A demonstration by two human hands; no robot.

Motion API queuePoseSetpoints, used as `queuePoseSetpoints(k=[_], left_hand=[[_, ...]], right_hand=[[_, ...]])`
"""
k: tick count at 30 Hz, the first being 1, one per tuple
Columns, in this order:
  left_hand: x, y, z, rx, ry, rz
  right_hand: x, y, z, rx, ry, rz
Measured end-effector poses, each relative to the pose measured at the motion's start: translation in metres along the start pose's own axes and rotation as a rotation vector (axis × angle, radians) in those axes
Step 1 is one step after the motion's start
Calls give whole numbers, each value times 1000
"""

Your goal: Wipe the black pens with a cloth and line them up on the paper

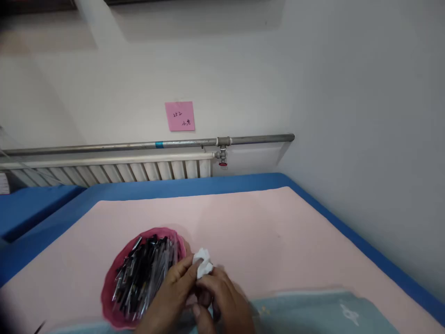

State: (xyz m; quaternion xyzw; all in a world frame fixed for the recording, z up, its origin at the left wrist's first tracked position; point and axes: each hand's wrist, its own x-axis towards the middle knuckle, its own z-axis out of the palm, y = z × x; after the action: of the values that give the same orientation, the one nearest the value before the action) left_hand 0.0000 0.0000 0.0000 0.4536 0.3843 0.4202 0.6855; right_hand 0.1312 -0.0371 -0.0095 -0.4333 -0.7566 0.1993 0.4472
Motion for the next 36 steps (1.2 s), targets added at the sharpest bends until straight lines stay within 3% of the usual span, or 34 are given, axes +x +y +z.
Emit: queuePoseSetpoints(k=[4,12,15,19,25,28,32,36], left_hand=[[0,1,-1,94,64,48],[1,-1,5,-351,101,-98],[0,3,6,-409,104,-131],[-3,5,6,-313,100,-103],[-3,2,7,32,133,-53],[-2,3,7,28,173,-67],[-4,7,9,-216,167,-162],[-8,10,12,-344,80,-187]], right_hand=[[-3,3,2,-60,-16,-35],[-4,8,5,-256,-70,-229],[-2,6,-3,-240,1,-198],[-1,9,-5,-331,150,-73],[-10,28,21,-385,62,-168],[-13,31,30,-382,113,-189],[-8,18,19,-252,83,-157],[1,6,-1,157,51,113]])
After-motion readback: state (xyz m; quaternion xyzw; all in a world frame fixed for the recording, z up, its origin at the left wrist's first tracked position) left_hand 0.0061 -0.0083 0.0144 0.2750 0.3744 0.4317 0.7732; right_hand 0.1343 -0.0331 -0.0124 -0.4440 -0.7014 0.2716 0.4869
